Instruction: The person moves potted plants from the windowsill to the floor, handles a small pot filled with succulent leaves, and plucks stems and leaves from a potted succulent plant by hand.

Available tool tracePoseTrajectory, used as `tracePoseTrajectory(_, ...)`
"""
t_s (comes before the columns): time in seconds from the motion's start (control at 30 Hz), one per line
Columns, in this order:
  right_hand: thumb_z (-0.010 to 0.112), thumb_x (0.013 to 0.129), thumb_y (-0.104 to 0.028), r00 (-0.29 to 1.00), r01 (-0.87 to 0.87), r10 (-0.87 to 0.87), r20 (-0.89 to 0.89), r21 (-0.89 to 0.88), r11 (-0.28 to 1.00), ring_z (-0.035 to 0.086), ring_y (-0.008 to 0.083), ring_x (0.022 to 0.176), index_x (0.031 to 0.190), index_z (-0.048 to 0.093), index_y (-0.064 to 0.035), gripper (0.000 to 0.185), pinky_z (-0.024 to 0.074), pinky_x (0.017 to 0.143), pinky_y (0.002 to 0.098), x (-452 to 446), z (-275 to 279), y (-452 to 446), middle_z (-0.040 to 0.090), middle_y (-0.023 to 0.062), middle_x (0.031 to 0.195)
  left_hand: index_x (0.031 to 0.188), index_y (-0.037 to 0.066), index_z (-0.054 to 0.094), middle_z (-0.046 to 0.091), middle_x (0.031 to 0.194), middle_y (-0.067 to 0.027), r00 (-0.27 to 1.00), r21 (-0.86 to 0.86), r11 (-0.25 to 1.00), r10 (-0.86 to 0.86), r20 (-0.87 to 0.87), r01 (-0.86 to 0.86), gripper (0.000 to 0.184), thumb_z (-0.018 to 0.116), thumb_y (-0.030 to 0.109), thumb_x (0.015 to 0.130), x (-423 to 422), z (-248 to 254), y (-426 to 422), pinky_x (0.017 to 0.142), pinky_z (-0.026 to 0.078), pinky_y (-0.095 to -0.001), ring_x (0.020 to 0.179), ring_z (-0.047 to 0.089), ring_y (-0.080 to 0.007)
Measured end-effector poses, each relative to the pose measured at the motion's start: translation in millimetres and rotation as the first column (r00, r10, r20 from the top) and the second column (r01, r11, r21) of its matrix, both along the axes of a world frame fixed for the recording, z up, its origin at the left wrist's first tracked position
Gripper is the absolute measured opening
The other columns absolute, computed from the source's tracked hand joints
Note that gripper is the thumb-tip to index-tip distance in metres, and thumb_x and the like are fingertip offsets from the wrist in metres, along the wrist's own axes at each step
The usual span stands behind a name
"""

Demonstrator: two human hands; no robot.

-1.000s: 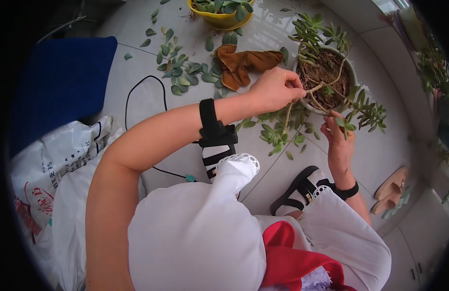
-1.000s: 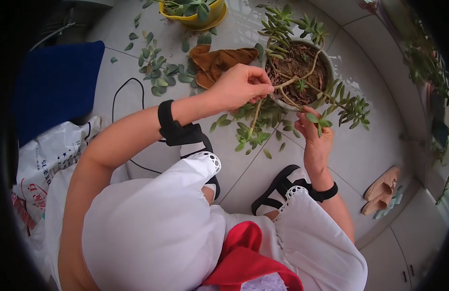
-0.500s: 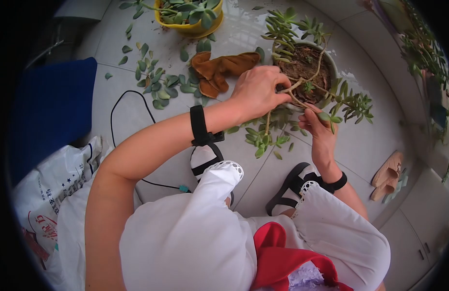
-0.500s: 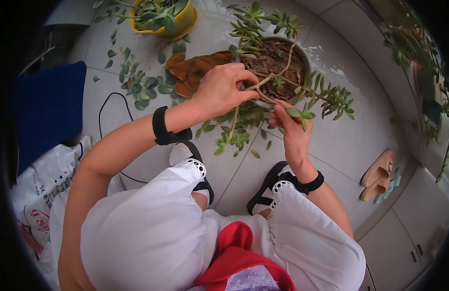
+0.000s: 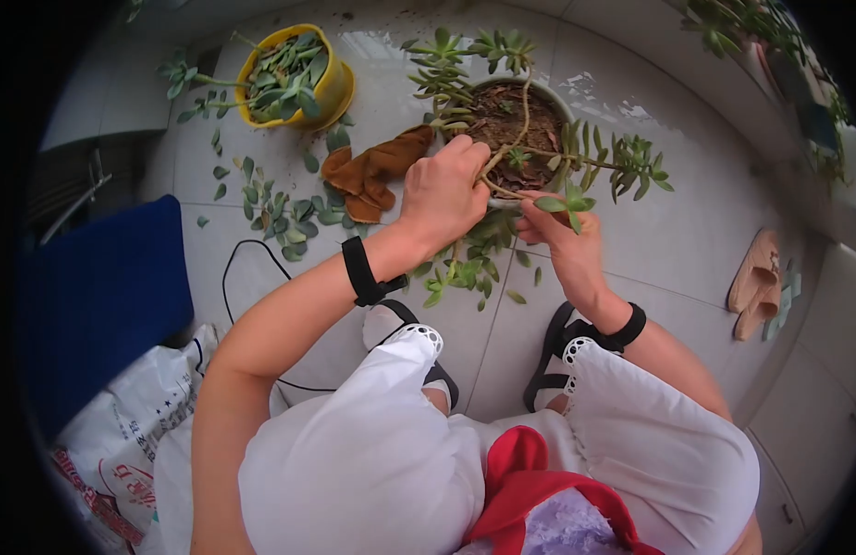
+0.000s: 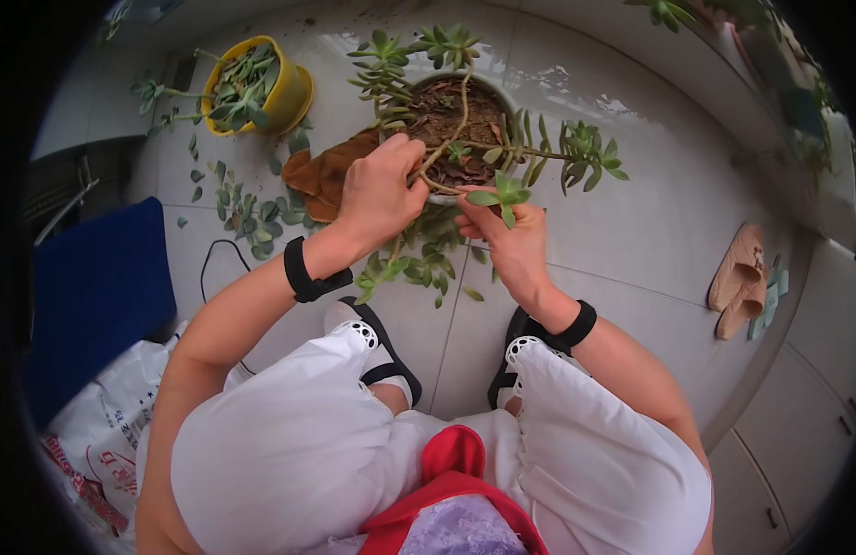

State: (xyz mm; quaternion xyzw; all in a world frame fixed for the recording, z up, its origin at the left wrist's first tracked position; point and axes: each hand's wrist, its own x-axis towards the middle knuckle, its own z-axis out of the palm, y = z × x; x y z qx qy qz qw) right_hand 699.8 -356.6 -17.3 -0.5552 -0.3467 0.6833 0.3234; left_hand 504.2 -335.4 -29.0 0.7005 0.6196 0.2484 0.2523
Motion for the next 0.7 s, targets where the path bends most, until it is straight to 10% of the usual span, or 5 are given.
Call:
tracePoseTrajectory(0.47, 0.065, 0.097, -0.022, 0.992, -0.012, 0.011, -0.125, -0.001, 1.0, 0.066, 0.0093, 0.08, 0.114, 0.07, -0.0017, 0.027, 0.0541, 0.071, 0.0239, 9, -9, -4, 0.07, 0.0022, 0.092, 0.102, -0.001, 0.07, 0.058, 0.083, -0.01, 0.992, -0.201, 0.979, -0.002, 0.122, 0.027, 0.024, 0.056, 0.013, 0.088, -1, 20, 11, 0.066, 0.047, -0.0356, 0.068, 0.058, -0.0248)
tracePoseTrajectory(0.7, 0.064, 0.097, -0.023, 0.99, -0.027, 0.024, -0.14, -0.015, 1.0, 0.064, 0.0087, 0.077, 0.115, 0.07, -0.0026, 0.027, 0.0532, 0.07, 0.0237, 13, -10, -4, 0.069, 0.0019, 0.09, 0.102, 0.003, 0.072, 0.059, 0.074, 0.0029, 0.945, -0.445, 0.895, 0.117, 0.306, 0.033, 0.017, 0.066, 0.016, 0.092, -13, -2, 22, 0.061, 0.04, -0.0243, 0.066, 0.05, -0.0072)
